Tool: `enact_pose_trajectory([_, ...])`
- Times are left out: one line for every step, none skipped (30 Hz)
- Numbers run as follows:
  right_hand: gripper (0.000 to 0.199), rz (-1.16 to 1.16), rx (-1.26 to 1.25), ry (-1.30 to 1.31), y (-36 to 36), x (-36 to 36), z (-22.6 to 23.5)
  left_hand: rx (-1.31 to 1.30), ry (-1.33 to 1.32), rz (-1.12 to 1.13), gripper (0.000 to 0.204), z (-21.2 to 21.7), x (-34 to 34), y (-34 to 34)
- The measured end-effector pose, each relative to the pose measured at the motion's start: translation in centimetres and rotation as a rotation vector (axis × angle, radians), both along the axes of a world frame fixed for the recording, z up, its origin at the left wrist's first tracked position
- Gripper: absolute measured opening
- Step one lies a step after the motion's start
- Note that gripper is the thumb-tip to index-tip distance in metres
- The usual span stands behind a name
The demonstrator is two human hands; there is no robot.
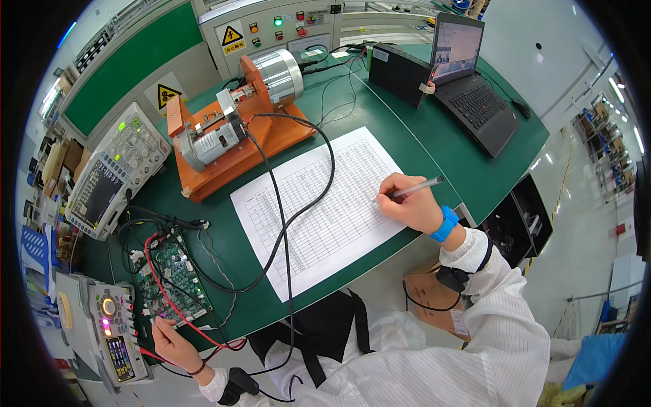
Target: The person is adjusting a power supply and checking a circuit board while recording data on a sheet.
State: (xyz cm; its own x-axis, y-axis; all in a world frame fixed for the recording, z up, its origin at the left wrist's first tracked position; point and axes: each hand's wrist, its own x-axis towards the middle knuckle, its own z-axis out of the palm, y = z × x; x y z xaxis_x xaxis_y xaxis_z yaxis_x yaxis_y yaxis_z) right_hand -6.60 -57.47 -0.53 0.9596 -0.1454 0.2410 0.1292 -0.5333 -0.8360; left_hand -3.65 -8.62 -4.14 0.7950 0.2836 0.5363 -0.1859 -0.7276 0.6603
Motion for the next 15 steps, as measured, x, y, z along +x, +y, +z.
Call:
enact_pose_trajectory([0.011, 0.003, -0.007, -0.001, 0.0, 0.1, 0.0, -0.003, -0.002, 0.001, 0.034, 0.1, 0.0, -0.1])
enact_pose_trajectory([0.011, 0.004, -0.005, -0.004, 0.0, 0.1, 0.1, -0.001, -0.004, 0.002, 0.034, 0.2, 0.1, -0.1])
enact_pose_trajectory([0.010, 0.004, -0.010, -0.010, 0.1, 0.1, 0.0, 0.004, 0.005, 0.002, 0.034, 0.3, 0.1, 0.0])
enact_pose_trajectory([0.010, 0.005, -0.014, -0.018, 0.1, 0.2, -0.1, 0.011, 0.012, 0.003, 0.033, 0.4, 0.0, 0.1])
enact_pose_trajectory([0.010, 0.016, -0.005, -0.025, 0.0, 0.1, 0.0, 0.015, -0.009, -0.014, 0.033, 0.5, 0.2, -0.1])
enact_pose_trajectory([0.010, -0.005, -0.004, -0.016, 0.3, 0.3, -0.1, 0.022, -0.004, -0.012, 0.032, 0.5, 0.0, 0.4])
enact_pose_trajectory([0.009, -0.026, -0.001, -0.004, 0.5, 0.4, -0.3, 0.023, 0.006, -0.004, 0.031, 0.6, -0.2, 0.7])
enact_pose_trajectory([0.008, -0.010, 0.007, -0.008, 0.7, 0.7, -0.6, 0.027, 0.014, 0.009, 0.030, 0.9, -0.4, 0.8])
enact_pose_trajectory([0.007, 0.016, -0.001, -0.059, 1.0, 1.1, -1.2, 0.005, 0.013, 0.039, 0.029, 1.1, -0.9, 0.9])
enact_pose_trajectory([0.005, 0.002, 0.012, -0.007, 1.2, 0.9, -1.1, -0.013, 0.008, 0.074, 0.027, 1.3, -1.1, 0.8])
enact_pose_trajectory([0.003, -0.036, 0.067, 0.045, 1.3, 0.6, -1.1, 0.080, -0.052, 0.095, 0.021, 1.4, -1.0, 0.5])
enact_pose_trajectory([0.003, -0.048, 0.017, -0.020, 1.2, 0.7, -1.0, -0.039, -0.117, 0.102, 0.014, 0.9, -0.6, 0.8])
enact_pose_trajectory([0.005, -0.046, 0.003, -0.004, 0.4, 0.6, -1.8, 0.023, -0.103, 0.091, 0.011, 1.3, -0.5, 1.5])
enact_pose_trajectory([0.005, -0.076, -0.033, -0.060, -0.6, 0.1, -2.2, 0.044, -0.099, 0.103, 0.008, 1.7, 0.6, 0.2])
enact_pose_trajectory([0.006, -0.088, 0.024, -0.088, -1.7, -0.1, -3.0, 0.132, -0.119, 0.074, 0.008, 2.8, 1.3, 0.1])
